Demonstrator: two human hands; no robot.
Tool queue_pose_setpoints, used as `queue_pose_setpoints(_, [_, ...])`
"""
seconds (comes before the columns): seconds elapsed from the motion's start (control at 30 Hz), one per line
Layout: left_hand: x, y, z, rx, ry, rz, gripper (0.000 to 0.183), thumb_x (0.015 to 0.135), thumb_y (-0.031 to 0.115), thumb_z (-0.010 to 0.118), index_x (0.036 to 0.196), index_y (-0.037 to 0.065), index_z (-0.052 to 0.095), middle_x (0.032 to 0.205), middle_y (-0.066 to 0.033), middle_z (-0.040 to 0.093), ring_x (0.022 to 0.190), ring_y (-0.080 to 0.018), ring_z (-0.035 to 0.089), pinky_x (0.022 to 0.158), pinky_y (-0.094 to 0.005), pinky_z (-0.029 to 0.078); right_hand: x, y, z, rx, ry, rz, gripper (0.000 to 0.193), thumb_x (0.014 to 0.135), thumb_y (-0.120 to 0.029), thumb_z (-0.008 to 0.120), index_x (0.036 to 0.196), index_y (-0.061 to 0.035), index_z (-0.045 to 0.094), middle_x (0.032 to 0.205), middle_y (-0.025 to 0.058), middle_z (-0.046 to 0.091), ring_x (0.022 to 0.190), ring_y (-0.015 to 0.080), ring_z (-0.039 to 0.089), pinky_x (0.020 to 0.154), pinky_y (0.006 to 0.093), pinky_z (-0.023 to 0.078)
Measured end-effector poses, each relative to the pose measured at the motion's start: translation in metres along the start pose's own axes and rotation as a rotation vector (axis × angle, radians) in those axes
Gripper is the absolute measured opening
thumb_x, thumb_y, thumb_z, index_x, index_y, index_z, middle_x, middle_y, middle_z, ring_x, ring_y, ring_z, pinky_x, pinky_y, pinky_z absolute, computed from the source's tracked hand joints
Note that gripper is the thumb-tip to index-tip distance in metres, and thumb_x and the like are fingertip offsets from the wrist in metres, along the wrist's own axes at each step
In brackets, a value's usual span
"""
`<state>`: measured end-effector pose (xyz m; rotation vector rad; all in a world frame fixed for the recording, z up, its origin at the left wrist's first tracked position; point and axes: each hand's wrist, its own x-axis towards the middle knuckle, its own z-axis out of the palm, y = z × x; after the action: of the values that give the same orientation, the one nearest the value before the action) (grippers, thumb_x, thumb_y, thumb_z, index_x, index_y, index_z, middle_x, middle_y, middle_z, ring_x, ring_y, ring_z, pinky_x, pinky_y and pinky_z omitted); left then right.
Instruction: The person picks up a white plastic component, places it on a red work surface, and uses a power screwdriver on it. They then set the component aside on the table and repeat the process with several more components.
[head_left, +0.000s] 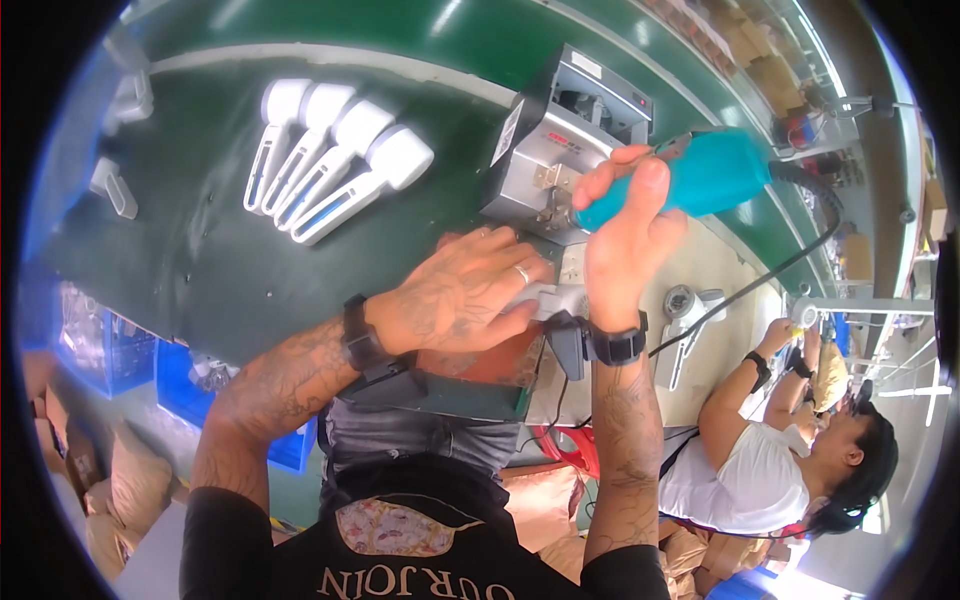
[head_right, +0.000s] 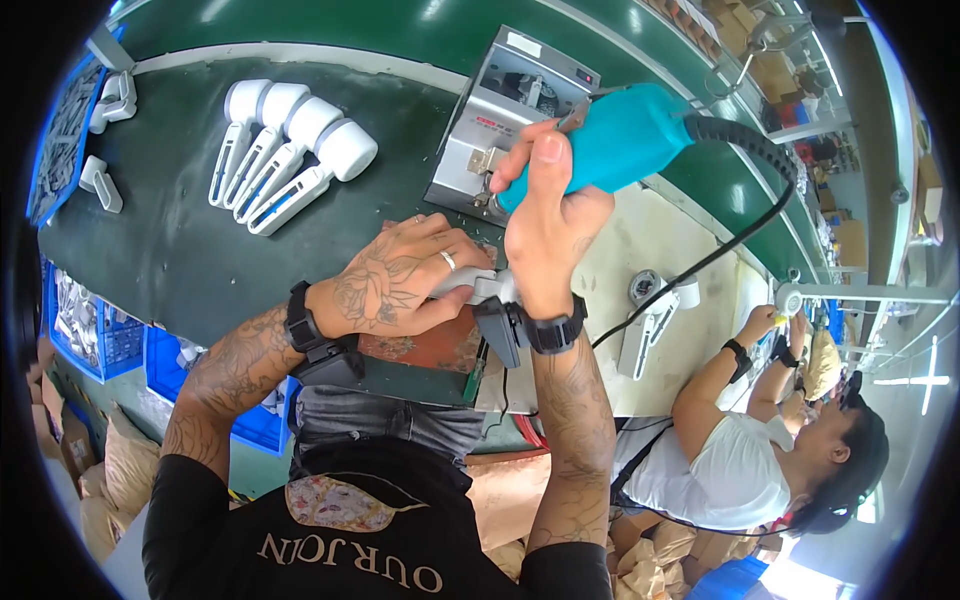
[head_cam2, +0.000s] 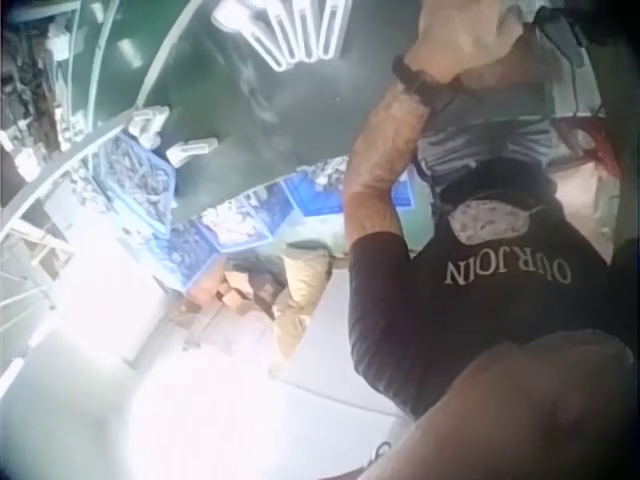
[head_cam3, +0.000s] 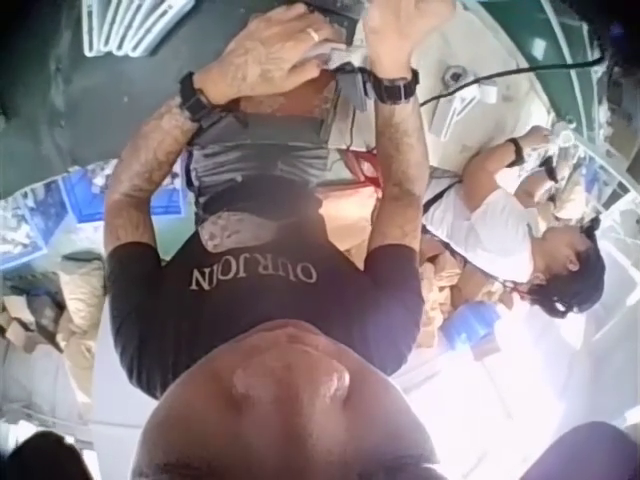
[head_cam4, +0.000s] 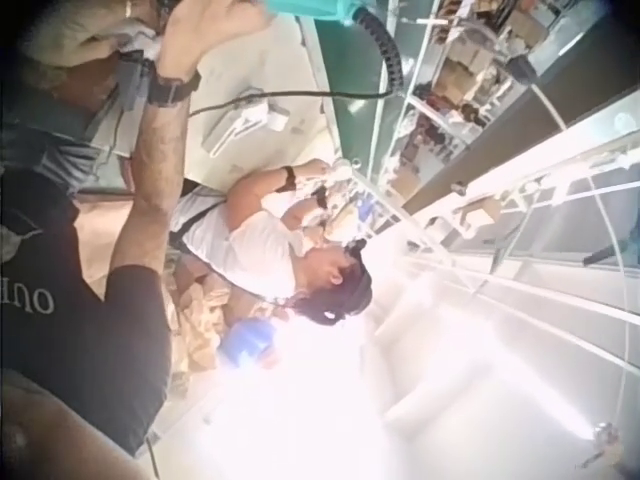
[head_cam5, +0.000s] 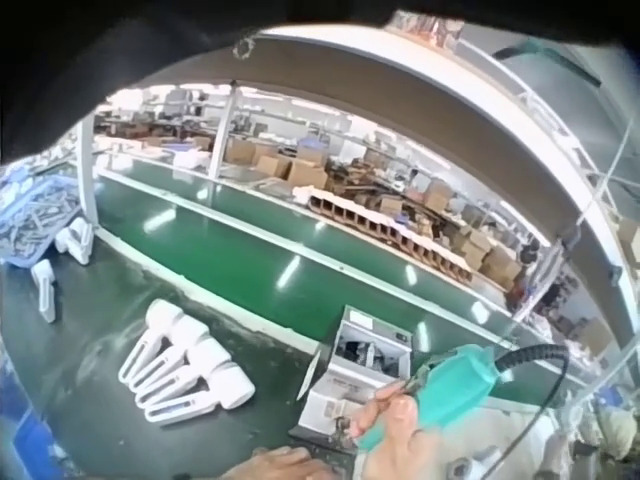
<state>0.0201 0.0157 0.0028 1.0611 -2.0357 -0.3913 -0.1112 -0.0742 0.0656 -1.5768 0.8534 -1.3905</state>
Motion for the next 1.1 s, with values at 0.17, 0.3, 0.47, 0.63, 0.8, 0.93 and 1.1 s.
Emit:
queue_pose_setpoints(0.17, [0.001,-0.005,0.007,0.001,0.011,-0.012,0.028,0.085,0.017,0.067,0.112,0.01,0.062,0.102,-0.0052,0.061,0.09,-0.026,0.054,0.075,-0.0421,0.046,-0.043,-0.028,-0.03,0.119,0.034,0.017,0.057,0.099,-0.054,0.051,0.108,0.0015,0.053,0.068,0.0065,0.05,0.058,0.0181,0.05,0.054,0.0318,0.042])
queue_pose_setpoints(0.3, [0.003,0.003,-0.001,0.029,-0.021,0.0,0.026,0.083,0.018,0.07,0.104,0.006,0.059,0.097,-0.0083,0.057,0.093,-0.028,0.055,0.078,-0.0397,0.047,-0.069,-0.03,-0.038,0.063,0.037,0.027,0.07,0.093,-0.065,0.053,0.109,0.0023,0.051,0.067,0.0066,0.049,0.057,0.0179,0.049,0.054,0.032,0.041])
queue_pose_setpoints(0.47, [-0.001,-0.001,0.003,0.011,-0.035,-0.033,0.031,0.086,0.019,0.069,0.114,0.009,0.063,0.105,-0.0053,0.061,0.092,-0.0264,0.054,0.078,-0.0407,0.046,-0.074,-0.023,-0.036,0.073,0.056,0.018,0.071,0.093,-0.066,0.053,0.107,0.0032,0.05,0.066,0.0082,0.051,0.057,0.0188,0.05,0.053,0.0333,0.042])
queue_pose_setpoints(0.63, [0.002,0.002,0.001,0.024,-0.11,-0.058,0.032,0.086,0.019,0.069,0.116,0.009,0.063,0.111,-0.0045,0.061,0.095,-0.0264,0.055,0.08,-0.0414,0.046,-0.078,-0.016,-0.039,0.098,0.003,0.018,0.064,0.093,-0.061,0.057,0.104,0.0022,0.05,0.066,0.009,0.051,0.056,0.0199,0.051,0.053,0.0335,0.042])
queue_pose_setpoints(0.8, [0.005,0.001,0.001,0.084,-0.15,-0.071,0.034,0.085,0.02,0.068,0.117,0.01,0.062,0.118,-0.0036,0.061,0.099,-0.0265,0.056,0.083,-0.0412,0.047,-0.074,-0.01,-0.036,0.178,-0.033,0.064,0.057,0.092,-0.056,0.062,0.097,0.0,0.049,0.066,0.0098,0.051,0.055,0.0212,0.051,0.052,0.0344,0.043])
queue_pose_setpoints(0.93, [0.008,0.001,0.001,0.092,-0.128,-0.057,0.033,0.086,0.021,0.067,0.117,0.009,0.062,0.121,-0.0043,0.06,0.1,-0.0274,0.056,0.084,-0.0413,0.047,-0.073,-0.011,-0.035,0.197,-0.033,0.032,0.051,0.092,-0.05,0.063,0.093,-0.0008,0.048,0.068,0.0109,0.053,0.055,0.022,0.052,0.052,0.036,0.044])
queue_pose_setpoints(1.1, [0.018,0.009,0.004,0.092,-0.105,0.047,0.037,0.081,0.016,0.07,0.114,0.003,0.061,0.116,-0.0091,0.059,0.099,-0.0295,0.054,0.086,-0.0406,0.045,-0.093,-0.002,-0.048,0.144,0.033,0.031,0.041,0.101,-0.039,0.054,0.111,0.0011,0.054,0.079,0.0067,0.059,0.07,0.0145,0.056,0.063,0.0287,0.047])
